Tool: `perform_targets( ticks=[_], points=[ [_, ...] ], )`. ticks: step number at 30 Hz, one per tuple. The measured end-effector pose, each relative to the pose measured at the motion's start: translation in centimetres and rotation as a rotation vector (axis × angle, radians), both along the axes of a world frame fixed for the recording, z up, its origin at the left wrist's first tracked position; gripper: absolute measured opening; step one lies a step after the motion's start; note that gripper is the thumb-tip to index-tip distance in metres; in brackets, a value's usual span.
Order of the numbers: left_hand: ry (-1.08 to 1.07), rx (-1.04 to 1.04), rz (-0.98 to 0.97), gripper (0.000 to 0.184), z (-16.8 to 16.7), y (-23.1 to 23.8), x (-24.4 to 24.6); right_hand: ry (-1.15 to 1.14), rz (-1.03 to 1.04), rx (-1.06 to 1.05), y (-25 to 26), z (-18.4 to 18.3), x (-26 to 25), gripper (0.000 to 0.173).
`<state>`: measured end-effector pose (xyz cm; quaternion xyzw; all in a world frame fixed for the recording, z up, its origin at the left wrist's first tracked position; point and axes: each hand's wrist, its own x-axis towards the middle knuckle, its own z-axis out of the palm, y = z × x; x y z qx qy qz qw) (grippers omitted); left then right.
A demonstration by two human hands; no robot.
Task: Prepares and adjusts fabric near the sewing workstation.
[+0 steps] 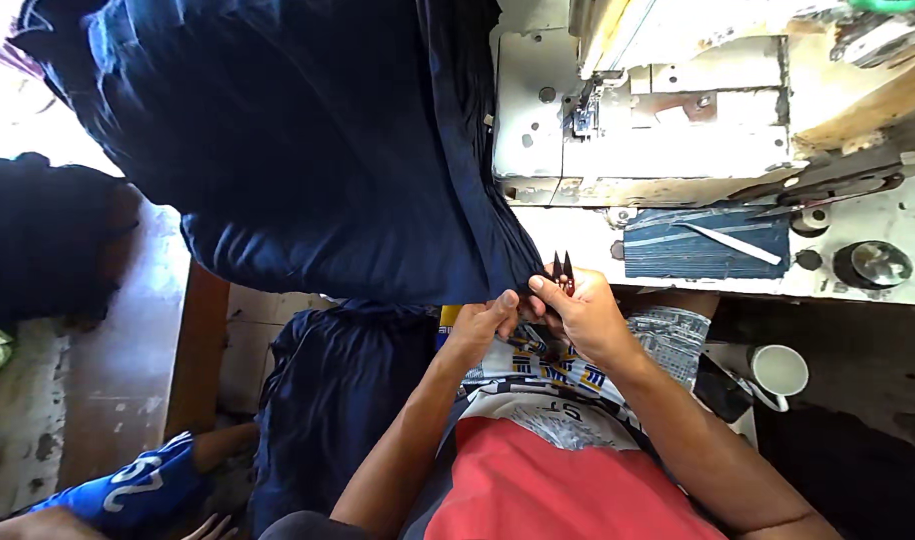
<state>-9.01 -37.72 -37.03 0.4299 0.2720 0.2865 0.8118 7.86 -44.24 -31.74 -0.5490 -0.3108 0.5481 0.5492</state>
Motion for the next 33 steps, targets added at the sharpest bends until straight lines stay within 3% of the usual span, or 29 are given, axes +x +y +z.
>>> perform_targets(
  ticks=[2,5,10,13,19,25,30,33],
  points=[
    [0.036,0.023,0.042,0.031,0.1,-0.2,0.4,-0.069,-0.016,0.008,-0.5,-0.1,0.2,0.018],
    [0.165,0.044,0.124,0.050,1.3,-1.0,1.0,-0.123,-0.026,0.003,-1.1,-0.4,0.7,0.018],
    [0.045,-0.054,0.235,0.048,3.5,-2.4,2.6,-0.108,-0.009,0.044,-1.7,0.0,0.4,0.018],
    [0.004,-0.143,0.194,0.045,4.2,-1.8,3.2,-0.093,0.007,0.047,-2.0,-0.3,-0.2,0.021],
    [0.032,-0.221,0.211,0.033,3.9,-1.8,4.5,-0.194,0.202,0.024,-3.1,-0.1,1.4,0.024],
    [-0.068,-0.181,0.210,0.032,1.6,-3.7,4.8,-0.542,0.258,0.058,-2.9,1.2,7.2,0.053],
    [-0.091,-0.201,0.202,0.035,0.9,-4.6,5.0,-0.671,0.398,0.055,-0.6,1.7,8.5,0.031],
    [-0.098,-0.144,0.170,0.035,0.8,-4.8,4.9,-0.806,0.496,0.035,1.1,2.0,8.1,0.031]
  ],
)
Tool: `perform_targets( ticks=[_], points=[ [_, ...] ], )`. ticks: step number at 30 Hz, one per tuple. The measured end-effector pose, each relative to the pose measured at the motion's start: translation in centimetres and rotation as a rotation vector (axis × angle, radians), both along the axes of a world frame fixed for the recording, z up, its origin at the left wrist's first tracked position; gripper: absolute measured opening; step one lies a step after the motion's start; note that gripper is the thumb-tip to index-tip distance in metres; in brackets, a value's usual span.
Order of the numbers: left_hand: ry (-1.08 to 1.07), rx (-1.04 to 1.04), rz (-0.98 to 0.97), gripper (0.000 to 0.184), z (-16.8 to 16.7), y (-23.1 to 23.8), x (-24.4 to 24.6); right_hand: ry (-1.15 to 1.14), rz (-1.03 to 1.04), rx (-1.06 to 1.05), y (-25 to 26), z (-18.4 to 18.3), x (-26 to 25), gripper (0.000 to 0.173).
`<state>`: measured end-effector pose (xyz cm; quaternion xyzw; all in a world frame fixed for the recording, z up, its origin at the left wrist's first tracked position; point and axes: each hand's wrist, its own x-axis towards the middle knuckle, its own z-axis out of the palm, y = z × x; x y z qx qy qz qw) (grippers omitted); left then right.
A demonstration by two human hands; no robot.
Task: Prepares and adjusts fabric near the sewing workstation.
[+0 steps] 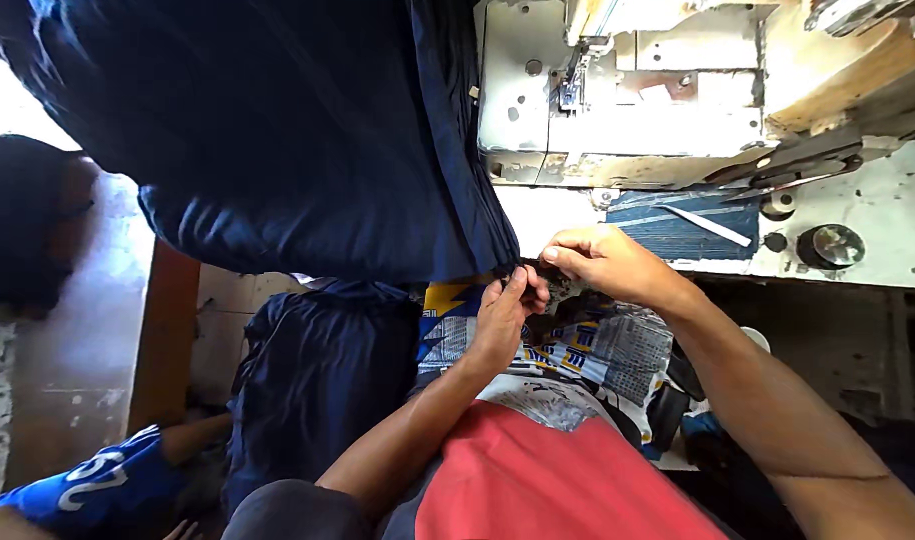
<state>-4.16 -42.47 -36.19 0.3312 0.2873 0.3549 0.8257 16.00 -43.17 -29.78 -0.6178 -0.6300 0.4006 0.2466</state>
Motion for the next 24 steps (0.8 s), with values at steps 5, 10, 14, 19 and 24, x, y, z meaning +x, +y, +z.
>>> perform_targets(
  ticks=[5,10,14,19,24],
  points=[
    [0.030,0.009,-0.027,0.037,0.2,0.1,-0.1,-0.113,0.088,-0.103,2.1,1.1,-1.1,0.041],
    [0.039,0.012,-0.036,0.036,0.0,0.2,-0.3,-0.166,0.170,-0.121,3.8,1.2,-1.5,0.033],
    [0.011,0.034,-0.064,0.038,-0.3,0.2,-0.4,-0.133,0.165,-0.109,3.7,1.0,-0.4,0.031],
    [-0.002,0.047,-0.083,0.038,-0.4,0.3,-0.2,-0.106,0.220,-0.154,3.8,1.5,-0.3,0.039],
    [-0.010,0.021,-0.071,0.036,-0.5,0.3,-0.3,-0.173,0.226,-0.132,4.1,1.2,-1.5,0.041]
  ],
)
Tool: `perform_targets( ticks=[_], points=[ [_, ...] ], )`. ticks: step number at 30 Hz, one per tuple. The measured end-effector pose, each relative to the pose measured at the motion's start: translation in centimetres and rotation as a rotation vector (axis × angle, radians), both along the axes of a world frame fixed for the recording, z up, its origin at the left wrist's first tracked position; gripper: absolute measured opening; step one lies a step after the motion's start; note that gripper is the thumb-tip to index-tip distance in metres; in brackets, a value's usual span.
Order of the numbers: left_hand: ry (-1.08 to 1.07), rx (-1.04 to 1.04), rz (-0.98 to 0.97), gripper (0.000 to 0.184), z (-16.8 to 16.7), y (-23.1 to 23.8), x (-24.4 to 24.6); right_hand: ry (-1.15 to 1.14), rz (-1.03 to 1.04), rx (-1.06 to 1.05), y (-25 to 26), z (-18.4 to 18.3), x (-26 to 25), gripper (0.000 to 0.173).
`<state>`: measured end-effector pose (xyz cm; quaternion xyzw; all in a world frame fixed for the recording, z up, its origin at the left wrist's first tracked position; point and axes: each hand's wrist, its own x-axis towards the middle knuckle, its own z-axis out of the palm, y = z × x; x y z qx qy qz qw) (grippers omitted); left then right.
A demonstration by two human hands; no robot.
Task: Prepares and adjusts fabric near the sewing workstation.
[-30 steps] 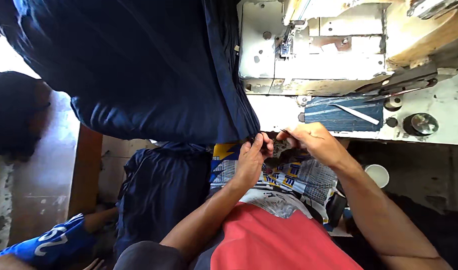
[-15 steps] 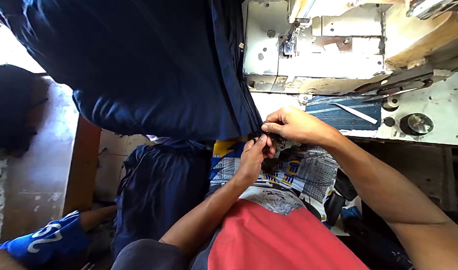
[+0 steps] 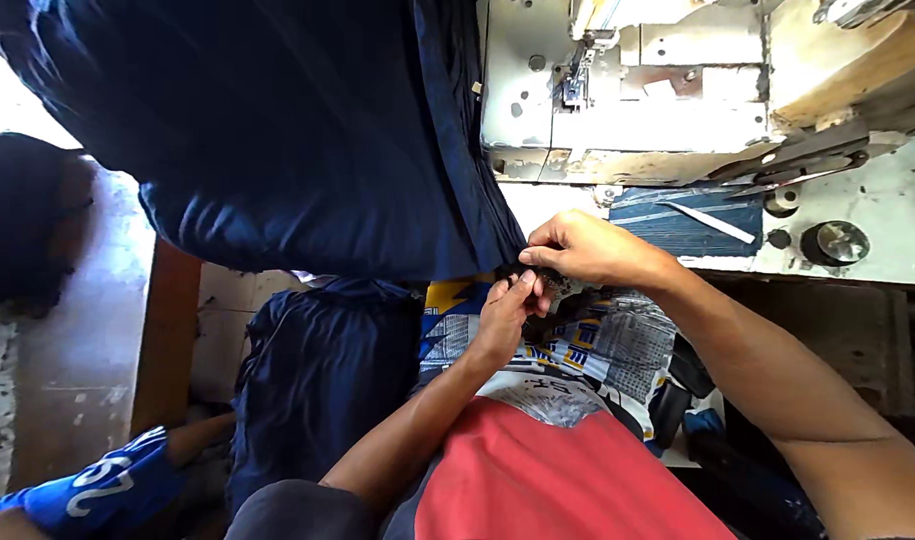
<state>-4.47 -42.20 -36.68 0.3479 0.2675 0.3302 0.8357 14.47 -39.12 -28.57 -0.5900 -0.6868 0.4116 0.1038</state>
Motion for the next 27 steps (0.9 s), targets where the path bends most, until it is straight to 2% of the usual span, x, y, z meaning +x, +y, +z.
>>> perform_targets(
  ticks=[4,9,16,20,23,27],
  points=[
    [-0.014,0.020,-0.009,0.037,-0.1,0.0,-0.1,0.021,-0.009,-0.001,-0.1,0.1,1.0,0.036],
    [-0.005,0.015,-0.013,0.038,-0.1,-0.1,0.4,0.053,0.004,-0.024,-0.2,0.4,1.1,0.042],
    [-0.014,-0.006,-0.033,0.038,-0.1,0.1,0.1,0.014,-0.013,0.017,-0.1,-0.1,0.2,0.040],
    [-0.032,0.009,-0.050,0.039,-0.1,0.0,0.1,-0.045,0.039,-0.034,0.2,0.6,1.1,0.037],
    [0.057,0.013,-0.094,0.036,-0.2,-0.1,0.3,-0.111,0.069,-0.088,0.3,0.7,1.7,0.042],
    [0.192,0.069,-0.267,0.035,-0.6,-0.6,-0.3,-0.187,0.028,-0.057,-0.5,1.6,2.5,0.043]
  ],
)
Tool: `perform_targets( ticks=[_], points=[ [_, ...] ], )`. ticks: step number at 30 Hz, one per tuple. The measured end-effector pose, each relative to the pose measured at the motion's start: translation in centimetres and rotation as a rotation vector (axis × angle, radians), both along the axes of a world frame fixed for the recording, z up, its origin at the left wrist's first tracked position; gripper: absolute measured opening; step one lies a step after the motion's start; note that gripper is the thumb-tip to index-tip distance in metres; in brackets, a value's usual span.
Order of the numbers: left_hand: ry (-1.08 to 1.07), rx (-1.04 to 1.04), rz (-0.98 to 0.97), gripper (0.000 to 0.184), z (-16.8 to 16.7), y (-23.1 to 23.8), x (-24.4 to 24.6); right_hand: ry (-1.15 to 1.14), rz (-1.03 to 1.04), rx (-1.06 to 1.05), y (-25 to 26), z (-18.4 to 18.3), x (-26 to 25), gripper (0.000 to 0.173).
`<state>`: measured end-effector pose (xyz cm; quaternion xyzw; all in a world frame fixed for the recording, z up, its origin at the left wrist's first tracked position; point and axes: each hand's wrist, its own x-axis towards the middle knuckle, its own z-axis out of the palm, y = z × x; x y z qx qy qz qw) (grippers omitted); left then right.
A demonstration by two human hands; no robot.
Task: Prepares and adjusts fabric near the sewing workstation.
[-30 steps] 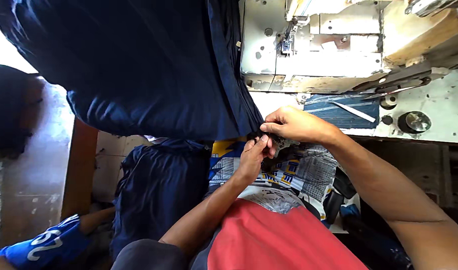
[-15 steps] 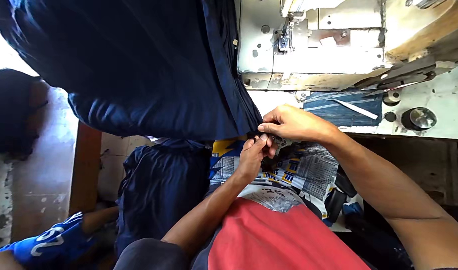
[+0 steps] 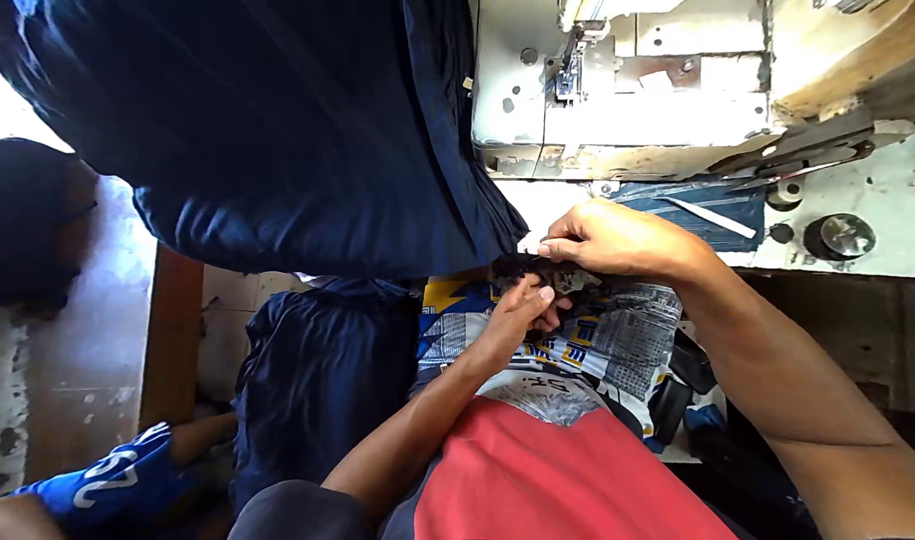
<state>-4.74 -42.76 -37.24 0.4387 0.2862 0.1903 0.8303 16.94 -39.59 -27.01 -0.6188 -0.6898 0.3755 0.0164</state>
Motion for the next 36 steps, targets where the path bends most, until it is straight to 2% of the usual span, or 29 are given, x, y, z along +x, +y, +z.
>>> perform_targets(
  ticks=[2,6,8,15,21,29,36],
  points=[
    [0.029,0.024,0.094,0.041,0.2,-0.2,-0.5,0.022,-0.020,0.051,-0.3,0.4,0.7,0.044],
    [0.081,0.112,0.411,0.037,1.0,0.5,-1.0,0.091,-0.046,0.116,-0.8,0.8,1.5,0.044],
    [0.112,0.131,0.467,0.042,1.5,0.9,-0.9,0.104,-0.045,0.120,-0.8,0.7,1.4,0.044],
    [0.222,0.084,0.471,0.049,3.4,1.5,1.1,0.125,-0.053,0.108,-0.7,0.5,0.4,0.046],
    [0.051,0.099,0.287,0.040,1.6,-0.3,1.3,0.130,-0.059,0.109,-0.8,0.6,0.6,0.044],
    [0.004,0.055,0.286,0.039,1.2,-0.6,0.9,0.019,0.019,-0.020,0.1,0.9,-1.1,0.042],
    [-0.041,0.028,0.257,0.037,0.9,-0.7,1.0,-0.069,0.084,0.064,0.0,0.0,-3.3,0.036]
  ],
)
